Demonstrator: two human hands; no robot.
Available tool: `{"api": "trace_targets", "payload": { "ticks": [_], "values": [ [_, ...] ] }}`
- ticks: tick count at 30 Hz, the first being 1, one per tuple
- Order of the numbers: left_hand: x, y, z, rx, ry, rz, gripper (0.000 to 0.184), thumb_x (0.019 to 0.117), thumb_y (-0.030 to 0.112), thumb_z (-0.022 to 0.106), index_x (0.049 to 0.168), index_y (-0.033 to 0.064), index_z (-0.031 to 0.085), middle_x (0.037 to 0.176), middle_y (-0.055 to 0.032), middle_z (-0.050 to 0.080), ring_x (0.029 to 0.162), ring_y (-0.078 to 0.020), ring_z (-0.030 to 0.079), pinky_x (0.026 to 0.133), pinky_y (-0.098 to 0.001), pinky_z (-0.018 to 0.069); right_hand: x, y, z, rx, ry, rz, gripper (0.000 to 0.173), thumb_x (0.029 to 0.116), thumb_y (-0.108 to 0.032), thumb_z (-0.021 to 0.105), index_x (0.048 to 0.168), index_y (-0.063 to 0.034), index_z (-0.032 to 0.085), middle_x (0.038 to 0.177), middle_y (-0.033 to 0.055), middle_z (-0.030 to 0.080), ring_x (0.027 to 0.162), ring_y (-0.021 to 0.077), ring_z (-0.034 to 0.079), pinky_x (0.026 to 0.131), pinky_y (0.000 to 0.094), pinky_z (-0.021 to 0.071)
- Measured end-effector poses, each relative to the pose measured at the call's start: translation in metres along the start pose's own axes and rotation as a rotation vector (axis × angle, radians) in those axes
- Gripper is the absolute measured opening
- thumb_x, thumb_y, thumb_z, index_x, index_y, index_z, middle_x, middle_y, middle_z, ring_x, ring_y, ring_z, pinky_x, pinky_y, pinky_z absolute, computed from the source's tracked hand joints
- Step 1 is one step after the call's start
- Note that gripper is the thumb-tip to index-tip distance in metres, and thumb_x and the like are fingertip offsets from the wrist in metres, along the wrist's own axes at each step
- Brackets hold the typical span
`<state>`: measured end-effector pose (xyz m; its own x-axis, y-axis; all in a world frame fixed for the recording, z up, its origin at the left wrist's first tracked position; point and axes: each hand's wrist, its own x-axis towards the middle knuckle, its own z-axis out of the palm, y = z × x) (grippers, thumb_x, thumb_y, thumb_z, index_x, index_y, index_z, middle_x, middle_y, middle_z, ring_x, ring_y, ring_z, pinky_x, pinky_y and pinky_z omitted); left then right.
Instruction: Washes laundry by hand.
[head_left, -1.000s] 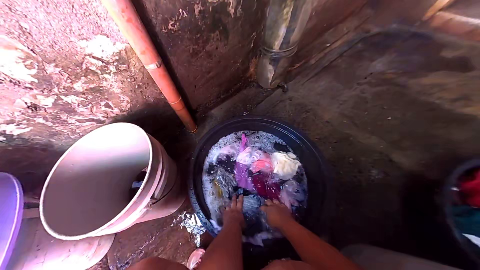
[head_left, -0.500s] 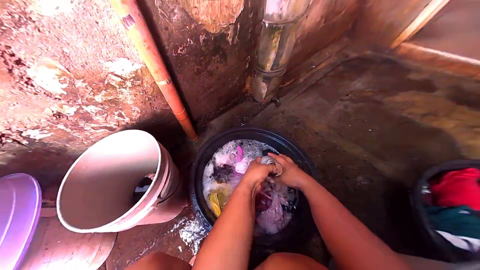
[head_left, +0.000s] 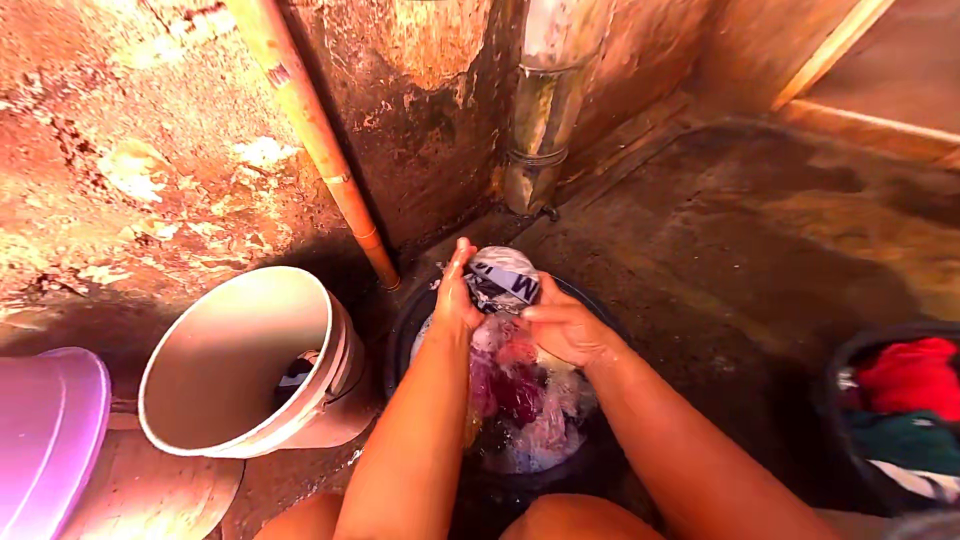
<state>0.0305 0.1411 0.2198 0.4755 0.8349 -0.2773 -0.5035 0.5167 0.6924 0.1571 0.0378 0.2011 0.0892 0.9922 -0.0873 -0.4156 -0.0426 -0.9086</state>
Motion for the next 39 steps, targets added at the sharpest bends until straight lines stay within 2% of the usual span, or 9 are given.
{"api": "trace_targets", "payload": {
  "ticks": [4, 13, 15, 19, 23, 27, 31, 36, 39],
  "values": [
    [0.004, 0.033, 0.023, 0.487, -0.468, 0.053, 0.009, 0.0905, 0.005, 0.054, 0.096, 0.0127, 0.053, 0.096, -0.0044, 0.068, 0.087, -0.016, 0.068, 0.076, -0.035, 0.0584, 0.003, -0.003, -0.007, 0.419, -0.303, 0.147, 0.083, 0.0647, -0.054, 0.092, 0.133, -0.0197, 0.059, 0.124, 0.0109, 0.07, 0.112, 0.0311, 0.07, 0.088, 0.0513, 0.0619],
    [-0.013, 0.023, 0.064, 0.946, -0.428, 0.019, 0.018, 0.103, 0.015, 0.061, 0.106, -0.0005, 0.07, 0.088, -0.0034, 0.069, 0.073, -0.0056, 0.059, 0.069, -0.0245, 0.0506, -0.007, -0.01, 0.027, -0.123, -0.019, 0.371, 0.009, 0.0854, -0.003, 0.063, 0.084, -0.0115, 0.058, 0.059, -0.0015, 0.051, 0.043, 0.0052, 0.044, 0.039, 0.019, 0.0365],
    [-0.011, 0.008, 0.058, 1.181, -0.333, 0.071, 0.032, 0.1021, 0.03, 0.065, 0.088, 0.0014, 0.069, 0.077, -0.0045, 0.064, 0.068, -0.012, 0.057, 0.067, -0.0339, 0.0486, -0.008, 0.005, 0.036, -0.468, 0.164, 0.321, 0.009, 0.0918, -0.004, 0.064, 0.087, -0.0078, 0.058, 0.062, 0.0007, 0.051, 0.048, 0.0068, 0.045, 0.044, 0.0219, 0.0386],
    [-0.021, -0.011, 0.049, 1.593, -0.254, 0.058, 0.059, 0.1063, 0.056, 0.042, 0.091, 0.0064, 0.07, 0.087, -0.0159, 0.067, 0.088, -0.0342, 0.066, 0.076, -0.06, 0.0506, -0.011, 0.038, 0.032, -0.973, 0.182, 0.01, 0.035, 0.09, -0.008, 0.075, 0.119, 0.0099, 0.065, 0.114, 0.0257, 0.068, 0.113, 0.034, 0.064, 0.102, 0.052, 0.0487],
    [-0.039, 0.04, 0.06, 1.651, 0.043, 0.207, 0.064, 0.104, 0.063, 0.04, 0.102, 0.0093, 0.073, 0.092, -0.0168, 0.07, 0.092, -0.0368, 0.068, 0.08, -0.064, 0.0516, 0.007, 0.034, 0.007, -0.995, 0.109, 0.166, 0.073, 0.09, -0.019, 0.08, 0.15, -0.0034, 0.042, 0.126, 0.0238, 0.066, 0.115, 0.0368, 0.067, 0.099, 0.0561, 0.0532],
    [-0.069, 0.164, 0.043, 1.67, 0.53, 0.3, 0.06, 0.0998, 0.064, 0.049, 0.112, 0.01, 0.073, 0.1, -0.0189, 0.071, 0.094, -0.0403, 0.067, 0.081, -0.0681, 0.0483, -0.012, 0.072, -0.072, -1.308, 0.158, 0.595, 0.052, 0.1013, -0.02, 0.062, 0.147, 0.0003, 0.049, 0.142, 0.0303, 0.055, 0.133, 0.0474, 0.053, 0.11, 0.0651, 0.0412],
    [-0.091, 0.226, 0.008, 1.778, 0.702, 0.15, 0.067, 0.0981, 0.064, 0.055, 0.134, 0.0086, 0.066, 0.145, -0.0298, 0.052, 0.139, -0.0532, 0.04, 0.106, -0.0819, 0.021, -0.075, 0.143, -0.109, -1.561, 0.016, 0.859, 0.067, 0.0961, -0.02, 0.065, 0.155, 0.0012, 0.04, 0.155, 0.0326, 0.041, 0.146, 0.0511, 0.034, 0.121, 0.0705, 0.0155],
    [-0.045, 0.122, -0.005, 1.465, 0.257, 0.095, 0.046, 0.1028, 0.046, 0.057, 0.126, 0.008, 0.069, 0.121, -0.0188, 0.069, 0.117, -0.0357, 0.064, 0.1, -0.0631, 0.0481, -0.082, 0.18, -0.068, -1.372, -0.342, 0.929, 0.046, 0.1043, -0.021, 0.055, 0.142, 0.0046, 0.055, 0.146, 0.0297, 0.053, 0.14, 0.0454, 0.047, 0.117, 0.0635, 0.0324],
    [-0.019, 0.018, -0.047, 1.323, 0.029, -0.21, 0.06, 0.1073, 0.051, 0.045, 0.131, -0.0007, 0.064, 0.13, -0.0262, 0.064, 0.125, -0.0407, 0.059, 0.108, -0.0625, 0.0427, -0.052, 0.139, -0.047, -0.945, -0.178, 0.726, 0.034, 0.1058, -0.02, 0.053, 0.125, 0.0061, 0.063, 0.124, 0.0263, 0.064, 0.116, 0.0358, 0.062, 0.103, 0.0537, 0.0466]
  ]
}}
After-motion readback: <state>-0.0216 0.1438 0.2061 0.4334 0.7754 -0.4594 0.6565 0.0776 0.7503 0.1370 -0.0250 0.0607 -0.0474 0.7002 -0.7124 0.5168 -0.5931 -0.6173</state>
